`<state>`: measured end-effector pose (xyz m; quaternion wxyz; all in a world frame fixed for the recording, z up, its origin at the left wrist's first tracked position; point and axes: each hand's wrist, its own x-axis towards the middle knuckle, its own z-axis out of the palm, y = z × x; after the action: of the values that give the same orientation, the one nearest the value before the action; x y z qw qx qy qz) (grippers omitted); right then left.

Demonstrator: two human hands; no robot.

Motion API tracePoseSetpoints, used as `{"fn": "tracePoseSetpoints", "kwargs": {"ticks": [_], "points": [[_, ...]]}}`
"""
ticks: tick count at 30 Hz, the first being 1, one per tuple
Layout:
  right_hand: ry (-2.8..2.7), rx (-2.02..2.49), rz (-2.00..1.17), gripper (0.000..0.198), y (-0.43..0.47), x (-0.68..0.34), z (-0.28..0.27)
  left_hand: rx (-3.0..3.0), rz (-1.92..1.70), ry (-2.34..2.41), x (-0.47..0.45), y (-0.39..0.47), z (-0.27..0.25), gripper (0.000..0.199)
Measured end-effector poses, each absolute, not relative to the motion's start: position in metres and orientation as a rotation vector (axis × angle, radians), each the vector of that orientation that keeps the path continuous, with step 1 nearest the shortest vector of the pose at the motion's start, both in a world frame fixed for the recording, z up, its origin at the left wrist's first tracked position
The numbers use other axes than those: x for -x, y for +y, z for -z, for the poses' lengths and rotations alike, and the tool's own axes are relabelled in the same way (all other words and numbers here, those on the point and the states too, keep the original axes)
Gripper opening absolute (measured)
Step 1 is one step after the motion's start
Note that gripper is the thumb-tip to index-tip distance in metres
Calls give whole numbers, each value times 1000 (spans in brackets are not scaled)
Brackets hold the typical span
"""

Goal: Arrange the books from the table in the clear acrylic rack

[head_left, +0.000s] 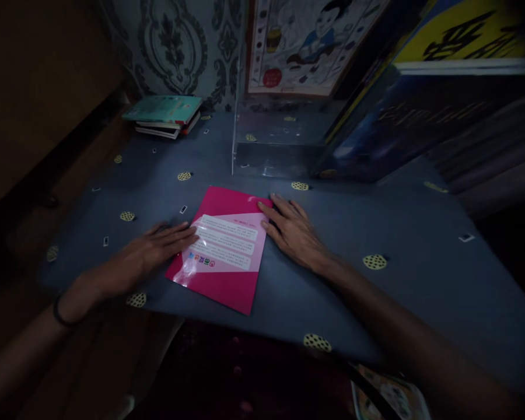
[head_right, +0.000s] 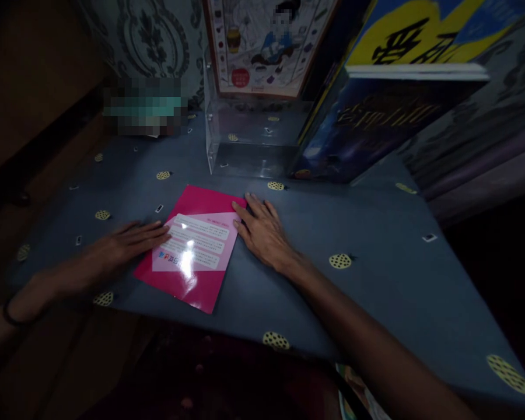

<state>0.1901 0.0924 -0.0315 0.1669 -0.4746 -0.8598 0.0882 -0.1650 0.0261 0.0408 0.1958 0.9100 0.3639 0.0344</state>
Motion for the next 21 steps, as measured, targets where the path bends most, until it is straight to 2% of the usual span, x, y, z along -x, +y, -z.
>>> {"fn": "tracePoseSetpoints", "kwargs": {"ticks": [5, 12, 17, 21], "points": [[-2428, 1288, -222, 52, 94, -193, 36, -2459, -256, 1055, 155, 80, -28, 45], [-2431, 1309, -224, 55, 94, -193, 36, -2371, -388, 1173, 117, 138, -6, 46], [-2443, 1293, -264, 56, 95, -194, 38, -2271, -493, 1075, 112, 103, -6, 41], [-2442, 1318, -275, 57, 95, -194, 38, -2387, -268, 795, 105, 38, -19, 55]]}}
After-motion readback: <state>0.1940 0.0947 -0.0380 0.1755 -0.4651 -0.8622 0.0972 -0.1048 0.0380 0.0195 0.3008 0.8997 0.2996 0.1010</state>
